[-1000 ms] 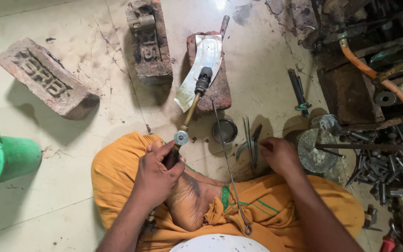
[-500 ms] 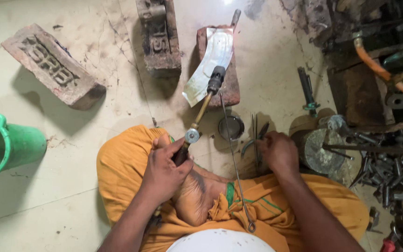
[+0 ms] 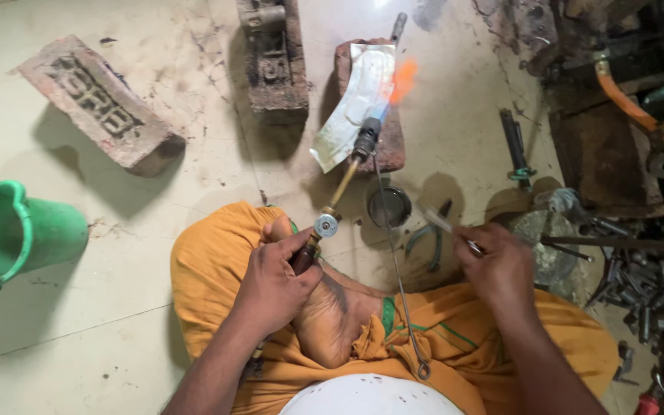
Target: The person sits on the floor holding a blowtorch, heating a curved metal blade resting on bricks. They hold a long metal rod against the heated edge, reposition the blade with pliers, and resume heating the blade with the torch.
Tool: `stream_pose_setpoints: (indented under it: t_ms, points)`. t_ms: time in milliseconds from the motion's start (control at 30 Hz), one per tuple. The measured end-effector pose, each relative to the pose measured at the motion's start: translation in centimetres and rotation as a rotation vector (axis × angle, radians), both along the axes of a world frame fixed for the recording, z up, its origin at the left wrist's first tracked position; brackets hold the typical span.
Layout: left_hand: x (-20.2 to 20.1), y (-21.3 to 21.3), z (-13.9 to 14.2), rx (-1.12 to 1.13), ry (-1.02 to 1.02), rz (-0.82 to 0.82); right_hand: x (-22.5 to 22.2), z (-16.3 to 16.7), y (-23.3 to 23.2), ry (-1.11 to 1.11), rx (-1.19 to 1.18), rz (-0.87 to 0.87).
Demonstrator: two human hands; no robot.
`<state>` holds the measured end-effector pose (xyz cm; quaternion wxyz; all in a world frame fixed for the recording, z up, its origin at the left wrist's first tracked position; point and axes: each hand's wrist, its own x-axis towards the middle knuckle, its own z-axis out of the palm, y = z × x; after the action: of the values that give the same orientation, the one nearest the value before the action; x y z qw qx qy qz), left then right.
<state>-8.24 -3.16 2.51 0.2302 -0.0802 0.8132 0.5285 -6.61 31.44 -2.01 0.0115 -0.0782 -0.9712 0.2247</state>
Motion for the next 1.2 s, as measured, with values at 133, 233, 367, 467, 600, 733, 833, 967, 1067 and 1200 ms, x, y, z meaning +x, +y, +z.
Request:
stream_pose_setpoints:
  t_ms: [133,233,367,467,600,733,833,967,1067,1200]
  points:
    - [-0.1,1.3,-0.3,-0.016,0.144,-0.017,-0.7,1.8,-2.4,-0.011,0.155,0.23]
    - [0.3,1.3,-0.2,-0.016,0.171,-0.02,-1.7,1.3,-3.7,-0.026,0.234,0.256]
    - [0.4,1.0,-0.1,-0.03,0.103,0.0,-2.5,0.0,-4.2,-0.046,0.252,0.28]
    - [0.3,1.0,-0.1,-0.006,0.071,0.015,-2.8,-0.7,-4.2,-0.055,0.24,0.29]
    - [0.4,1.0,-0.3,-0.003,0.033,0.025,-2.9,-0.9,-4.2,-0.071,0.211,0.282]
    - [0.3,0.9,-0.9,-0.033,0.158,0.004,-2.7,0.0,-4.0,-0.028,0.132,0.216]
    - [0.3,0.9,-1.0,-0.028,0.148,0.028,-2.2,1.5,-3.0,0.001,-0.017,0.123]
    - [0.2,1.1,-1.0,0.012,0.081,0.104,-2.5,3.2,-1.3,0.012,-0.083,0.036]
    - [0.2,1.3,-1.1,0.13,0.053,0.168,-3.3,3.8,-0.7,-0.073,-0.263,-0.139]
    - [0.2,1.6,-1.6,0.02,0.326,0.144,-5.4,4.4,-0.7,-0.085,-0.416,-0.351]
